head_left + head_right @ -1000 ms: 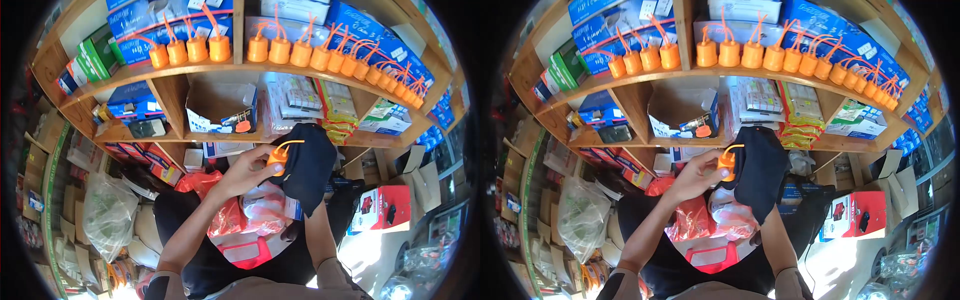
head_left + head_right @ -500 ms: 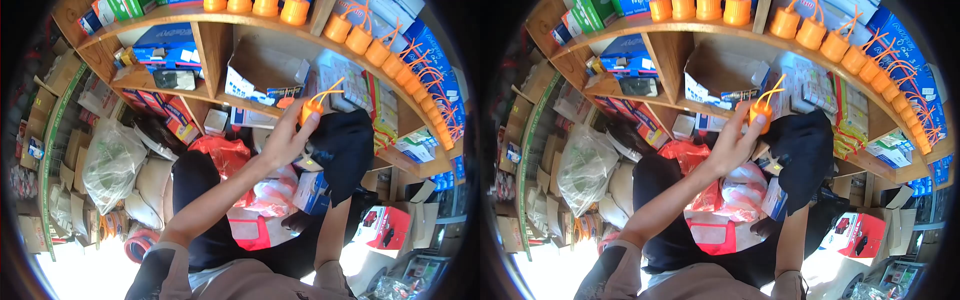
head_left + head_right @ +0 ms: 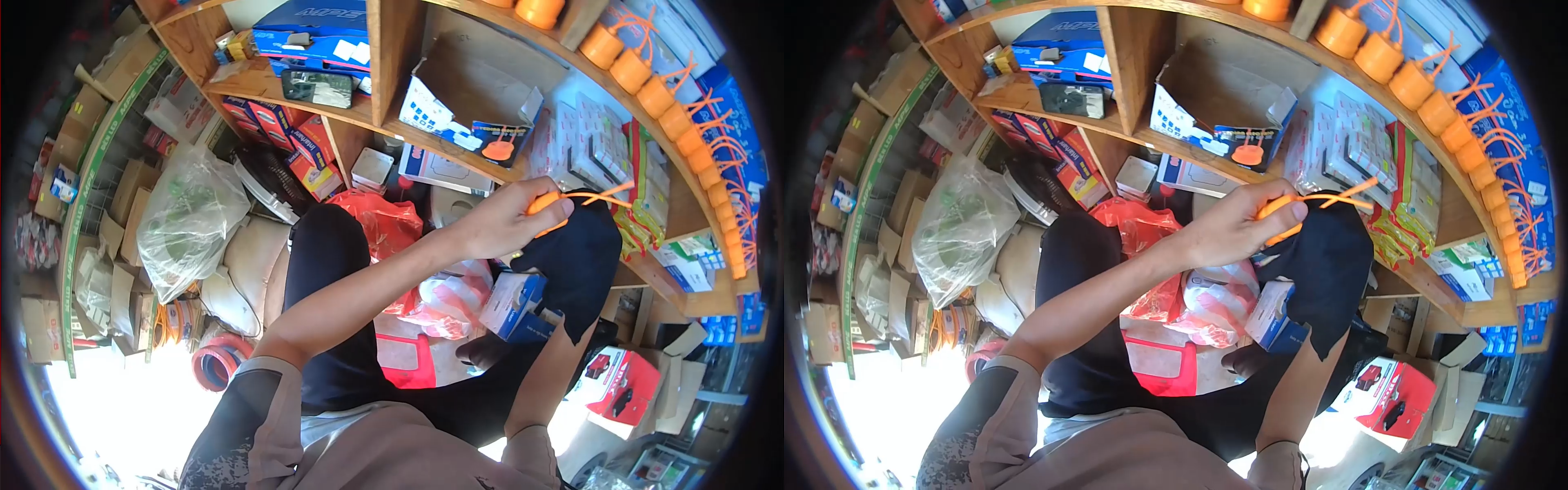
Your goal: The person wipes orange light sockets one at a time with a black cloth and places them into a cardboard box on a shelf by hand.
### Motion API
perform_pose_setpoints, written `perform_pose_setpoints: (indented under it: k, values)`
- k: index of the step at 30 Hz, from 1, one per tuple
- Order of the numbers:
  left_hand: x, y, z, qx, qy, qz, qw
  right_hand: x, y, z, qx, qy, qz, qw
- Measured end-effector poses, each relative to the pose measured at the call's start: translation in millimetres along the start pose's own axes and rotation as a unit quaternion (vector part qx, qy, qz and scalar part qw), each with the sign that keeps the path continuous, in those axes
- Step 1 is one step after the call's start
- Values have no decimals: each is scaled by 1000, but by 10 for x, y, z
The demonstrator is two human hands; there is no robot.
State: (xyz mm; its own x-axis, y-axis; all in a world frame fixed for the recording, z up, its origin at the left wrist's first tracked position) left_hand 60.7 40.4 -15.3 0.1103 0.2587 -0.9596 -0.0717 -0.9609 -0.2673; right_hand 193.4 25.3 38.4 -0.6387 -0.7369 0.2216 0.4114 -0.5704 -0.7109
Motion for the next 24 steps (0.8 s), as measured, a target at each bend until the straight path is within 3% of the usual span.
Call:
perform_pose_setpoints:
  k: [6, 8, 10, 14, 15, 17, 18, 20, 24]
  values:
    - [-32, 21, 66, -36, -11, -43, 998, -92, 61, 61, 16, -110, 13, 994]
    - [-122, 27, 59, 59, 93, 124, 986, -132, 76, 79, 19, -140, 10, 990]
    - [-203, 29, 101, 82, 131, 102, 983, -174, 89, 90, 23, -163, 4, 986]
    - [-140, 132, 144, 105, 326, 298, 891, -298, 78, 52, 22, -153, -44, 987]
    - [-80, 138, 159, 110, 294, 334, 889, -339, 70, 29, 21, -137, -63, 988]
    - [-100, 117, 151, 92, 254, 342, 900, -419, 52, -14, 19, -109, -108, 988]
    - [-70, 137, 126, 89, 278, 392, 872, -298, 121, -102, 16, -397, -355, 847]
    - [41, 145, 132, 134, 358, 428, 819, -206, 149, -268, -31, -319, -324, 890]
    - [24, 141, 166, 136, 355, 451, 808, -294, 170, -210, -25, -335, -337, 879]
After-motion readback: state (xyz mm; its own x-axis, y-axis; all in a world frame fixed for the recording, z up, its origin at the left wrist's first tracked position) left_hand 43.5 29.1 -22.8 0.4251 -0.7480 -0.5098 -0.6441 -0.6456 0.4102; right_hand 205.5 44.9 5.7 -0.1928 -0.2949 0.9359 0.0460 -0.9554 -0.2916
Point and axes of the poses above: each hand's wrist, its own y-axis away from the middle knuckle, its own z-axis out of the back of the hand, x = y × z, the point moved 3 cm from there along -y, towards the middle knuckle, and after that the axes turned 13 degrees about -x, right-handed, at the moved point
